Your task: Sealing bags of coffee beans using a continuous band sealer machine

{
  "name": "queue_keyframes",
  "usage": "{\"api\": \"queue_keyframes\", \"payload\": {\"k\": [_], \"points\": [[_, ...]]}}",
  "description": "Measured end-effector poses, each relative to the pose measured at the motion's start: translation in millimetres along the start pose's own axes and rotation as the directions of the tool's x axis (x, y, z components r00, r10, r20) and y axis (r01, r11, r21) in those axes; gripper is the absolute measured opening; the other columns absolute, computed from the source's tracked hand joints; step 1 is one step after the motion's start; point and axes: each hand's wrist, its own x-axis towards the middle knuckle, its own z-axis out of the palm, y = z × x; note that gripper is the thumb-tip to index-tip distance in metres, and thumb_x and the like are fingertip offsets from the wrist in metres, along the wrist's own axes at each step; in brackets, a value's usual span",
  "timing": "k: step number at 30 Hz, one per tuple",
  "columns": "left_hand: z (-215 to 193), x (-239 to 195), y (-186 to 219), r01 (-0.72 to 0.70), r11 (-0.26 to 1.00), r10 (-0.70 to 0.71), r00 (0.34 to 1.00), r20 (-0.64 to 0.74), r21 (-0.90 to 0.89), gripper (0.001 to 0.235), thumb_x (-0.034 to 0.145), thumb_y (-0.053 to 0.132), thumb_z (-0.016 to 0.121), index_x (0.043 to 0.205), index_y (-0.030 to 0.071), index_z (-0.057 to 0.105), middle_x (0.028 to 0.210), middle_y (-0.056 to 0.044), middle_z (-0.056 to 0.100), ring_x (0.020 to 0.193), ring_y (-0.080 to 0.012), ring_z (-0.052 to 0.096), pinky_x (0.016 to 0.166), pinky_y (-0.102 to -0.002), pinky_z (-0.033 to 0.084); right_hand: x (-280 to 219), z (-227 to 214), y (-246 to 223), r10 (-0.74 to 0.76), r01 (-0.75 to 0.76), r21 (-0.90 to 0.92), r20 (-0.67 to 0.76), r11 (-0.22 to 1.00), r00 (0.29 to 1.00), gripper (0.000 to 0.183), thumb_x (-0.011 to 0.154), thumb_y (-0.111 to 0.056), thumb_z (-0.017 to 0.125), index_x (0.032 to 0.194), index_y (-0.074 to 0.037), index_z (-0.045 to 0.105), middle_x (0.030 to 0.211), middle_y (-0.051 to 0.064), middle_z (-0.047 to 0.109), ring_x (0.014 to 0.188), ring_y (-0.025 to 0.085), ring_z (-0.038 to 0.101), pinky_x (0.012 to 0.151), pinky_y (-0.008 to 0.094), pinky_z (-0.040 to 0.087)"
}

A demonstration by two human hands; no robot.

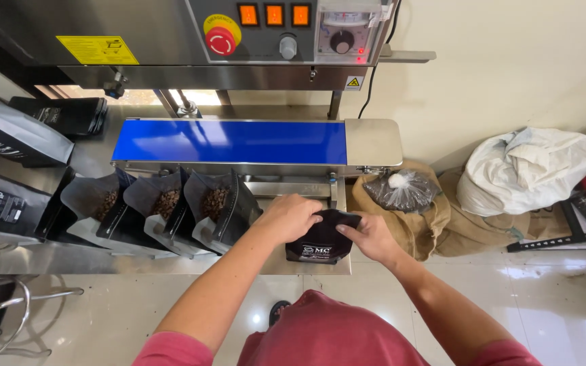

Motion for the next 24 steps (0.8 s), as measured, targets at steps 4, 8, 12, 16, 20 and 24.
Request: {"api": "queue_keyframes", "payload": {"k": [4,8,12,16,20,24], "points": [[15.6,0.5,-10.6,-0.014,1.0,0.015,0.999,-0.032,0.024,0.016,0.096,0.032,0.063,0.096,0.02,0.074,0.09,-0.015,0.078,0.096,-0.0417,0.075,0.083,-0.052,0.06,-3.2,-18.2,9.4,-0.153,0.144,0.069,0.149,0.987,0.977,0.039,0.074,-0.001,0.07,0.113,-0.003,0.079,0.115,0.013,0.079,0.11,0.023,0.071,0.098,0.045,0.054],[18.6,3.9,-10.5,-0.02,1.0,0.02,0.998,-0.056,-0.002,0.017,0.096,0.031,0.063,0.095,0.017,0.074,0.088,-0.015,0.078,0.094,-0.043,0.075,0.083,-0.053,0.06,10.6,-17.4,51.3,-0.392,0.416,-0.282,0.139,0.865,0.91,0.045,0.073,0.006,0.061,0.114,-0.003,0.077,0.116,0.014,0.077,0.112,0.035,0.072,0.098,0.044,0.056],[17.1,0.8,-9.9,-0.018,1.0,0.018,0.998,-0.065,-0.002,0.016,0.097,0.03,0.063,0.095,0.018,0.073,0.089,-0.014,0.078,0.094,-0.0428,0.075,0.083,-0.053,0.059,23.0,-7.4,92.8,-0.585,0.533,-0.527,0.08,0.662,0.807,0.028,0.081,-0.001,0.064,0.103,-0.011,0.078,0.104,0.001,0.075,0.099,0.023,0.075,0.088,0.033,0.06],[26.3,3.7,-15.7,-0.03,0.999,0.032,0.994,-0.101,0.017,0.015,0.096,0.031,0.063,0.099,0.022,0.075,0.095,-0.007,0.08,0.095,-0.04,0.076,0.084,-0.052,0.06,33.5,-1.0,131.9,-0.696,0.516,-0.751,0.107,0.412,0.71,0.014,0.075,-0.01,0.062,0.084,-0.012,0.073,0.084,-0.002,0.066,0.077,0.02,0.071,0.07,0.03,0.061],[26.4,3.3,-15.8,-0.019,0.999,0.023,0.993,-0.12,0.03,0.016,0.096,0.032,0.065,0.1,0.022,0.076,0.096,-0.008,0.08,0.095,-0.039,0.076,0.084,-0.052,0.06,12.3,-0.3,96.3,-0.61,0.497,-0.526,-0.053,0.69,0.791,0.031,0.077,-0.011,0.068,0.106,-0.014,0.076,0.092,0.001,0.075,0.09,0.024,0.075,0.081,0.034,0.061],[28.2,0.8,-20.4,0.027,0.997,-0.038,0.99,-0.137,-0.078,0.017,0.093,0.034,0.069,0.102,0.023,0.079,0.099,-0.006,0.081,0.099,-0.0387,0.075,0.087,-0.052,0.06,-27.8,-13.4,11.6,-0.275,0.281,0.049,-0.112,0.958,0.955,0.049,0.09,-0.022,0.057,0.134,-0.009,0.074,0.086,0.007,0.066,0.09,0.018,0.064,0.084,0.038,0.056]]}}
